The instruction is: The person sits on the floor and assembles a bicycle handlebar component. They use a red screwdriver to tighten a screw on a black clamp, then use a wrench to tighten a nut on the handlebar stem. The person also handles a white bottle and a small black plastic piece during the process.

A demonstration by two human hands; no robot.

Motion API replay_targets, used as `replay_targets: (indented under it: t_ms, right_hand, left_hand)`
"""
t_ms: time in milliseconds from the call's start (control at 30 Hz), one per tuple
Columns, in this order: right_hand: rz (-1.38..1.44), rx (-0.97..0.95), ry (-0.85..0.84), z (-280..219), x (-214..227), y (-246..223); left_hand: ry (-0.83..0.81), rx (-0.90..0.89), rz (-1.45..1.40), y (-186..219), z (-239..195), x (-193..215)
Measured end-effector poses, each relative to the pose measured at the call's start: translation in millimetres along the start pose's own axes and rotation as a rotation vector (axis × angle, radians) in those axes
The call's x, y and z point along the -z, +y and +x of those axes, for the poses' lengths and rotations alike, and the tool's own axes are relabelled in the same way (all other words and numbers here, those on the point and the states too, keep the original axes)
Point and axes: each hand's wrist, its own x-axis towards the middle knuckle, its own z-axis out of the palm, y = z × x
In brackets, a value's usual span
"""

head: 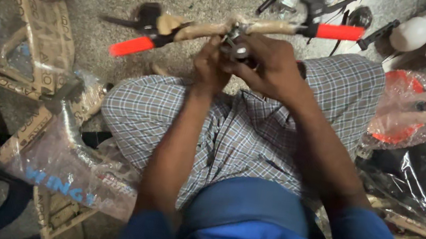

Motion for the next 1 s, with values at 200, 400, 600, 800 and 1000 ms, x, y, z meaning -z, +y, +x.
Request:
replay_targets:
  t_ms: [200,400,600,800,1000]
  right_hand:
    - [0.25,-0.011,-0.052,13.4,18.4,18.8]
    - [0.477,-0.421,0.425,-21.2,21.9,146.1]
    - [-0.623,-0.869,0.278,-74.2,13.0,258.0]
    - [-0.655,-1.103,0.272,-72.7,-9.1,295.8]
    - [-0.736,-0.865,0.452,-83.7,-0.7,320.2]
  left_hand:
    - [-0.149,-0.087,0.374,76.6,18.1,-35.8]
    - [0.118,-0.405,0.411,90.4,18.9,-19.6]
    - [0.309,-0.655,0.608,82.2,22.3,0.0]
    - [0.343,-0.749,0.81,65.4,27.7,4.7]
    - [0.323,-0.736,0.614,59.7,37.9,16.9]
